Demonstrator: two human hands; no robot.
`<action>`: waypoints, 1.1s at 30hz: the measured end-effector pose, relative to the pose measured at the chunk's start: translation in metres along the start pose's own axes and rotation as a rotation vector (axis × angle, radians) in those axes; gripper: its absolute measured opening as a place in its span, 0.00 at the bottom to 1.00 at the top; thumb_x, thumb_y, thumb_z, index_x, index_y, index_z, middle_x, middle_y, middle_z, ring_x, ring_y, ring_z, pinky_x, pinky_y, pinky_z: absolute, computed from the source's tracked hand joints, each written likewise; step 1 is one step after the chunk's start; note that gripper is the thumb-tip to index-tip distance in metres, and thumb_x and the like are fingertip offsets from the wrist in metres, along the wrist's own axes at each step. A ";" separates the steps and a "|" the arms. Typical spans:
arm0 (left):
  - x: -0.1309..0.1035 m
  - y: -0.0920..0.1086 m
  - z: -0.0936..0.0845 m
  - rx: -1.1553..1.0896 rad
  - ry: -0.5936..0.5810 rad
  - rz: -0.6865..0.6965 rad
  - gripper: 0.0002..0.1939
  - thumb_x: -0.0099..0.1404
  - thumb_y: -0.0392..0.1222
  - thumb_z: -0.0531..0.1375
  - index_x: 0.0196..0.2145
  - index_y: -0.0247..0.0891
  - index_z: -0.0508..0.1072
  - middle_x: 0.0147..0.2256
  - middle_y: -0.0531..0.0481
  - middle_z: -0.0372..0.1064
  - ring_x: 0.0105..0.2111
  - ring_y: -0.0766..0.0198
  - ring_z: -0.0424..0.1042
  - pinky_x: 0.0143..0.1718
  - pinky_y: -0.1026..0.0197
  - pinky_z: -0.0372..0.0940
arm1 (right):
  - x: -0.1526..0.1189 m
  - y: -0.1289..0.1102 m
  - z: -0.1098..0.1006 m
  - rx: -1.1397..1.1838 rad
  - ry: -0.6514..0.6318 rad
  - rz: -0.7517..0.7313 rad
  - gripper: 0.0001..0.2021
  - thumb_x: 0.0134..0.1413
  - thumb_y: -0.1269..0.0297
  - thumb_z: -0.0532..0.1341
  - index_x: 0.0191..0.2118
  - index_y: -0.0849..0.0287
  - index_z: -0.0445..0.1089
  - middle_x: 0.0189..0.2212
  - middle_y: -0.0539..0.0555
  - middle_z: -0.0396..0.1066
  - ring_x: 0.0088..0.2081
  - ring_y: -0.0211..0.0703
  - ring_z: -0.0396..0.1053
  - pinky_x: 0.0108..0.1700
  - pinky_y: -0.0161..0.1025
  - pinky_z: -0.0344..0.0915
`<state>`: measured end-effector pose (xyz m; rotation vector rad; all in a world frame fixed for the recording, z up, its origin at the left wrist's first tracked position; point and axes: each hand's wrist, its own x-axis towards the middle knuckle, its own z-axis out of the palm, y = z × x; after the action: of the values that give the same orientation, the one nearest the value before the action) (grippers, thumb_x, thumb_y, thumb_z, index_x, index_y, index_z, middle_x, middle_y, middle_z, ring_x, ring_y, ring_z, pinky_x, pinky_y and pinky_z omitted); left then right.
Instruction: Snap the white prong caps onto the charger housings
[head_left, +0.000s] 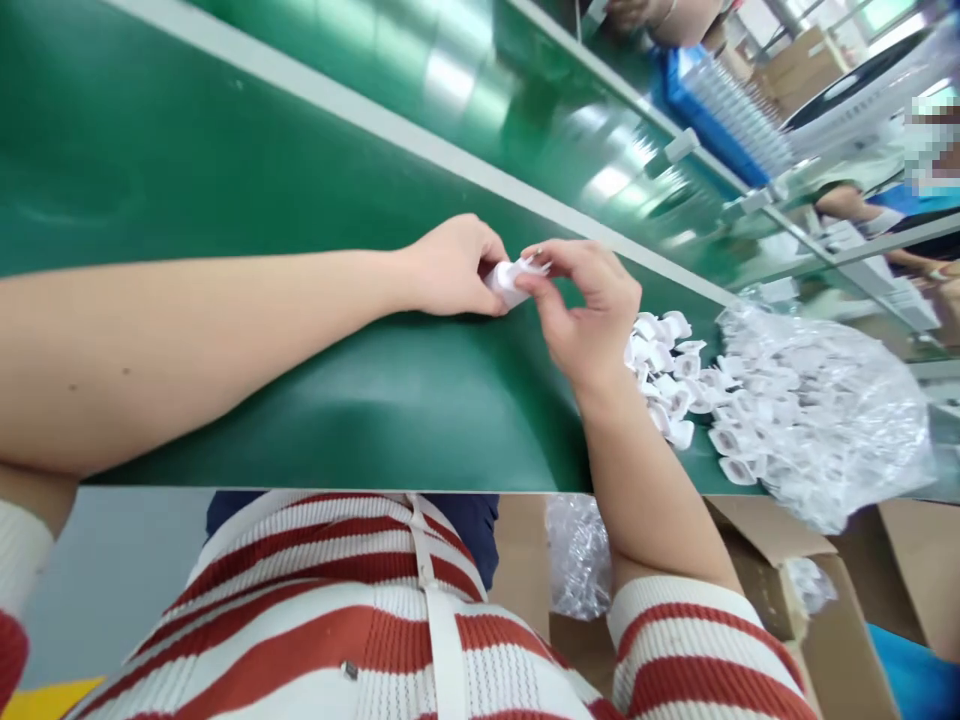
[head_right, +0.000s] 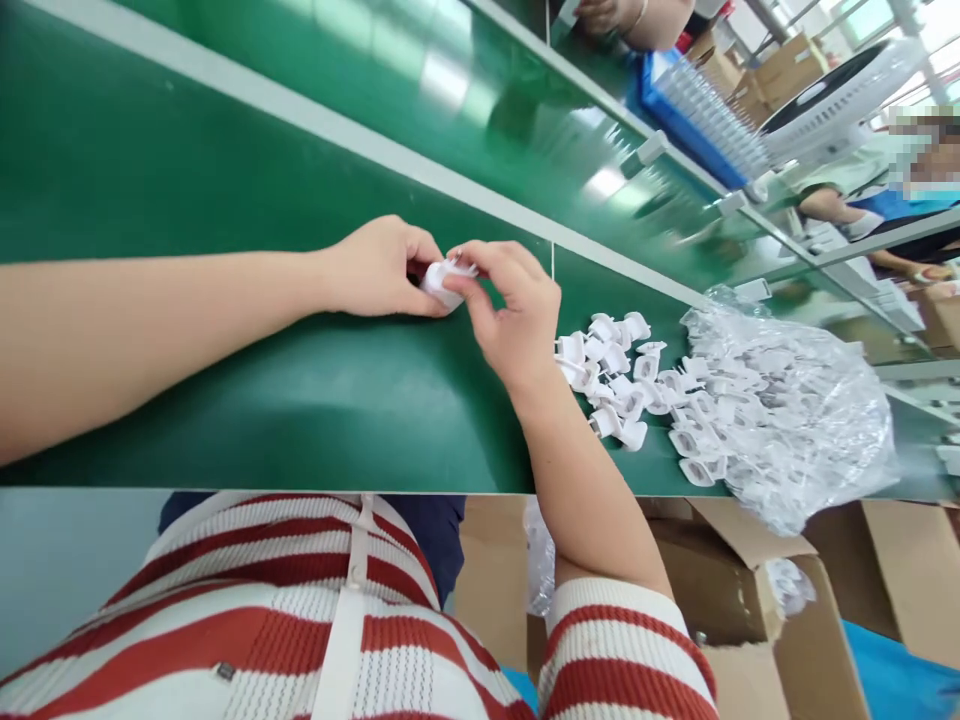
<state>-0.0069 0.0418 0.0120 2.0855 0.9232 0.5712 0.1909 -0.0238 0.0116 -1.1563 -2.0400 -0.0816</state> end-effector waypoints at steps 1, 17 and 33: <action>0.000 -0.001 0.000 -0.024 -0.005 -0.009 0.09 0.55 0.43 0.72 0.31 0.35 0.80 0.31 0.53 0.73 0.31 0.62 0.71 0.33 0.59 0.62 | 0.001 -0.003 -0.002 0.004 0.002 0.006 0.10 0.73 0.54 0.62 0.47 0.51 0.79 0.41 0.54 0.81 0.44 0.49 0.80 0.50 0.47 0.77; -0.005 -0.007 0.002 -0.189 -0.007 -0.004 0.12 0.57 0.50 0.69 0.33 0.39 0.81 0.36 0.50 0.78 0.39 0.55 0.77 0.39 0.57 0.68 | 0.012 -0.030 -0.010 -0.326 -0.105 0.178 0.09 0.72 0.60 0.63 0.45 0.47 0.82 0.38 0.48 0.83 0.36 0.41 0.78 0.33 0.36 0.65; -0.011 -0.004 -0.004 -0.253 -0.028 -0.044 0.27 0.59 0.58 0.72 0.49 0.39 0.81 0.46 0.46 0.81 0.45 0.52 0.78 0.50 0.52 0.71 | 0.005 -0.015 -0.029 0.254 -0.135 0.503 0.28 0.66 0.64 0.65 0.69 0.51 0.65 0.53 0.54 0.79 0.50 0.46 0.80 0.48 0.43 0.77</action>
<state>-0.0178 0.0369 0.0107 1.8378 0.8331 0.6016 0.1956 -0.0406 0.0395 -1.4993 -1.7478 0.4993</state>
